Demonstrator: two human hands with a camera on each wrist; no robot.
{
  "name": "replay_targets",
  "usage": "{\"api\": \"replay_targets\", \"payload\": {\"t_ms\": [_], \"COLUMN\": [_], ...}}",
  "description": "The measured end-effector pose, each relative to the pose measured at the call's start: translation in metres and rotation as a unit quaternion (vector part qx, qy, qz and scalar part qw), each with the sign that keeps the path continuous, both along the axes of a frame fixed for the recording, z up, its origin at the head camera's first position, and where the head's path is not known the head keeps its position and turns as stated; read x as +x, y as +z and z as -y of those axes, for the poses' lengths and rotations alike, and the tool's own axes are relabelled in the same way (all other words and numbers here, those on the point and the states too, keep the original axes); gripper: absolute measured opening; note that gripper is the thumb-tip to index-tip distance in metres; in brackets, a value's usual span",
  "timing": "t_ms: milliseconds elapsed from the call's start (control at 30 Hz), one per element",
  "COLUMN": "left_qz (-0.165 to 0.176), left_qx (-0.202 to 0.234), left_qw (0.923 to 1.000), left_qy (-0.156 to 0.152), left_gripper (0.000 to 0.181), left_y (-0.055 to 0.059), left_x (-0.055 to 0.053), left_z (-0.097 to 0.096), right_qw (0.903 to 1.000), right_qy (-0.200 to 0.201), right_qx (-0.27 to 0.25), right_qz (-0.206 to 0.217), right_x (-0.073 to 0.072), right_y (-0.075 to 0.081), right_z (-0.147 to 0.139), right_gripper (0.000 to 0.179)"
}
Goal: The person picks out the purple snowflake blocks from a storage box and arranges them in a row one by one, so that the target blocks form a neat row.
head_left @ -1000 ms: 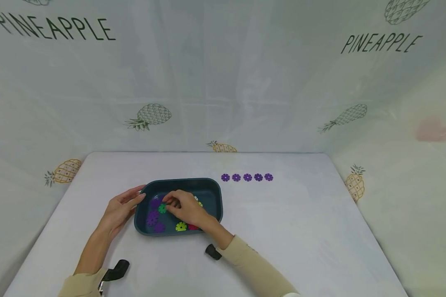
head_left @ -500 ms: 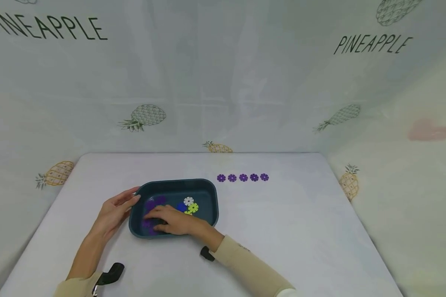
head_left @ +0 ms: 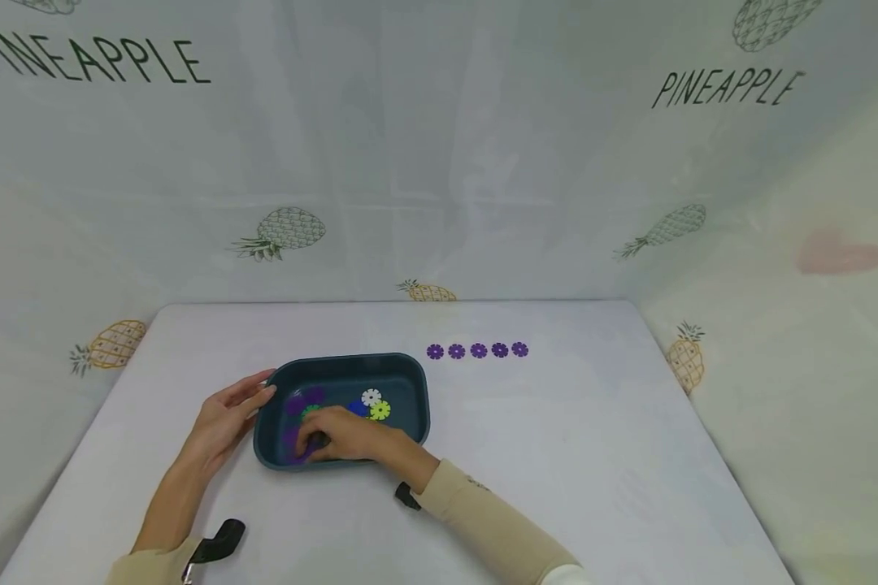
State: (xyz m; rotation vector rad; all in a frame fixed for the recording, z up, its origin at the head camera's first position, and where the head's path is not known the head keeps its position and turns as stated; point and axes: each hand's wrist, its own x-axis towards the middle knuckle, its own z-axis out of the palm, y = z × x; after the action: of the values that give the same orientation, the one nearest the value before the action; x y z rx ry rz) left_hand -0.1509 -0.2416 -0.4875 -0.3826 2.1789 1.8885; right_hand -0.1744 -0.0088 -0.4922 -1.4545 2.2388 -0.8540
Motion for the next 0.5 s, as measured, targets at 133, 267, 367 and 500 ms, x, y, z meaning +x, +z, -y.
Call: {"api": "replay_targets", "payload": {"t_ms": [133, 267, 367, 500], "left_qz": [0.003, 0.002, 0.0, 0.0], "left_qx": [0.0, -0.005, -0.008, -0.005], "left_qw": [1.0, 1.0, 1.0, 1.0], "left_qy": [-0.005, -0.005, -0.005, -0.002], "left_gripper": [0.069, 0.07, 0.07, 0.069], "left_y": [-0.001, -0.001, 0.0, 0.001], "left_x": [-0.001, -0.001, 0.0, 0.001], "left_z": [0.0, 0.0, 0.0, 0.0], "right_qw": [0.9994, 0.9986, 0.9986, 0.9987], "right_qy": [-0.021, -0.029, -0.036, -0.045], "right_qx": [0.026, 0.043, 0.035, 0.019], "right_qz": [0.009, 0.004, 0.015, 0.014], "right_x": [0.0, 0.0, -0.001, -0.002], "right_y": [0.002, 0.005, 0.006, 0.009], "right_z": [-0.004, -0.008, -0.011, -0.015], "right_gripper": [0.031, 0.036, 0.031, 0.029]}}
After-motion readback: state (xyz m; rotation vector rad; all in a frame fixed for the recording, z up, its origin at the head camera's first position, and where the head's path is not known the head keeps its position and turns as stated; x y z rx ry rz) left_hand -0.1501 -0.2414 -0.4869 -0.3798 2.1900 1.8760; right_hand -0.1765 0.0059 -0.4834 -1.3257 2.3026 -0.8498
